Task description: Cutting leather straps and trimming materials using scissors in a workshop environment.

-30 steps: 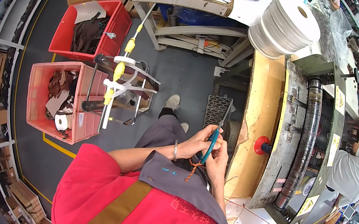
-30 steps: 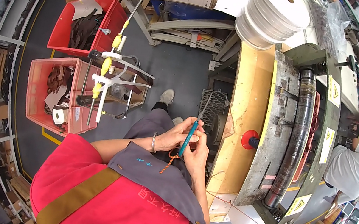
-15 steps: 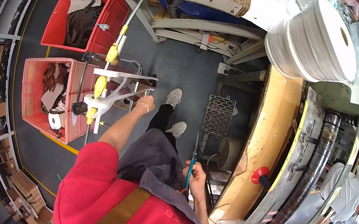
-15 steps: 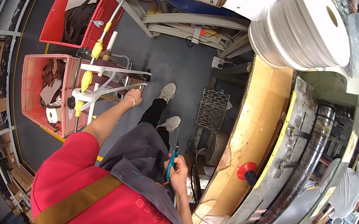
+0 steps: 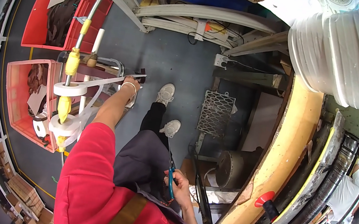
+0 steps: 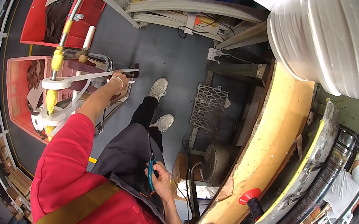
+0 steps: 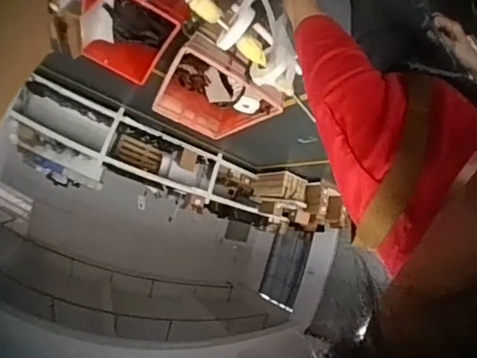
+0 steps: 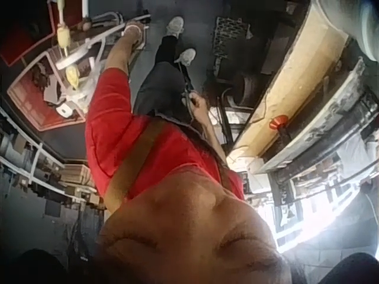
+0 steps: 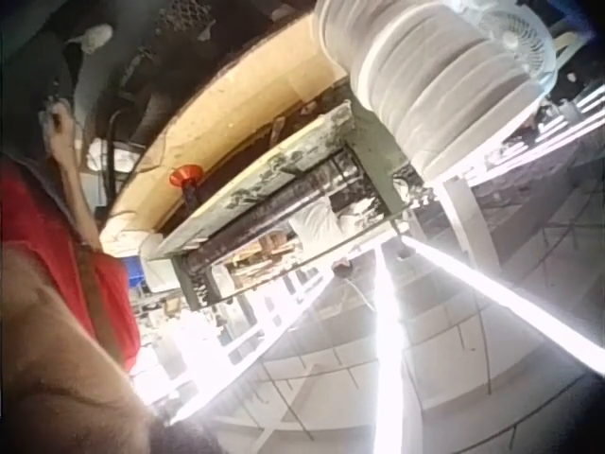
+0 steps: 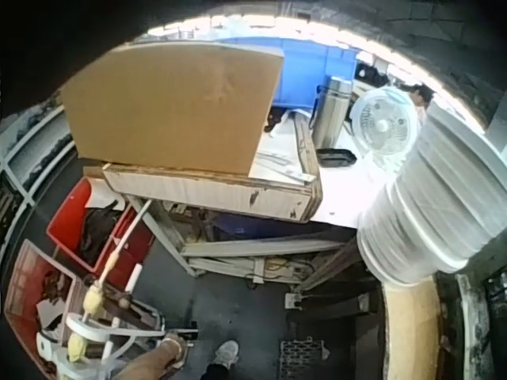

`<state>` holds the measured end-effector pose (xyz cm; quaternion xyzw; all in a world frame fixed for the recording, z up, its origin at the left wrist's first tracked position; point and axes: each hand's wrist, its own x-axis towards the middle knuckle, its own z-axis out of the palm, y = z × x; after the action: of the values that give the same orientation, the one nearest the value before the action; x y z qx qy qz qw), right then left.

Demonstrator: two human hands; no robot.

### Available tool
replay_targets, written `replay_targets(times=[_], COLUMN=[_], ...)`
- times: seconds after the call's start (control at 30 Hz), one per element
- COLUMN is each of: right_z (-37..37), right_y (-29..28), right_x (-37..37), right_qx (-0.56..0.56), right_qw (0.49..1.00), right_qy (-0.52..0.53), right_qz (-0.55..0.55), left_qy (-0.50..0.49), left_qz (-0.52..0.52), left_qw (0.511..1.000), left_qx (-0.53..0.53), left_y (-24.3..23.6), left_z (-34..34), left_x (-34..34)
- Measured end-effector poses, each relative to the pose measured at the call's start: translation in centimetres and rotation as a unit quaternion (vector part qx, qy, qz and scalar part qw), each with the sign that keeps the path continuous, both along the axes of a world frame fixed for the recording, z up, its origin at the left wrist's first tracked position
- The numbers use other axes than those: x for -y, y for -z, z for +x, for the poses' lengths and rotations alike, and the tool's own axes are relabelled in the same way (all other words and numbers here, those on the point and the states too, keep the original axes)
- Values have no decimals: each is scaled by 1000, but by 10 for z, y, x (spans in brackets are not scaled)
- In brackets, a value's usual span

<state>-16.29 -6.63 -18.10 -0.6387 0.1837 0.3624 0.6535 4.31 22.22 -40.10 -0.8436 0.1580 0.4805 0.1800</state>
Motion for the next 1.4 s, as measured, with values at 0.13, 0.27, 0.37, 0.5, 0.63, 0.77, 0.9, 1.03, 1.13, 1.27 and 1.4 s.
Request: replay_targets(times=[0.13, 0.27, 0.37, 0.5, 0.63, 0.77, 0.9, 1.03, 1.13, 1.27, 1.4], right_z=[8, 12, 16, 21, 23, 29, 30, 30, 38, 58, 92], right_y=[9, 21, 22, 28, 30, 22, 14, 18, 11, 24, 50], right_x=[-5, -5, -11, -9, -15, -22, -24, -12, -16, -26, -47], right_qx=[-18, -8, -22, -42, -19, 30, 39, -17, -23, -81, -213], right_qw=[1000, 1000, 1000, 999, 1000, 999, 998, 994, 992, 977, 916], right_qy=[3, -6, -10, 6, -6, 11, 36, 107, 126, 190, 321], right_qz=[8, 3, 12, 3, -1, -9, -20, 3, 7, 56, 114], left_qy=[125, 225, 290, 259, 177, -14, -301, -545, -557, -258, -116], left_qz=[70, 128, 190, 152, 66, -50, -145, -234, -273, -276, -214], left_qw=[990, 965, 935, 954, 980, 997, 934, 773, 754, 924, 968], left_qx=[-4, -35, -68, -24, 59, 55, -129, -227, -215, -58, 63], left_y=[40, 56, 89, 82, 65, 44, 41, -40, -56, -64, -107], left_z=[-6, -8, -23, -10, 3, 17, 33, 57, 60, 47, 15], left_x=[-4, 5, -25, -6, -6, 17, 18, 55, 51, 56, 83])
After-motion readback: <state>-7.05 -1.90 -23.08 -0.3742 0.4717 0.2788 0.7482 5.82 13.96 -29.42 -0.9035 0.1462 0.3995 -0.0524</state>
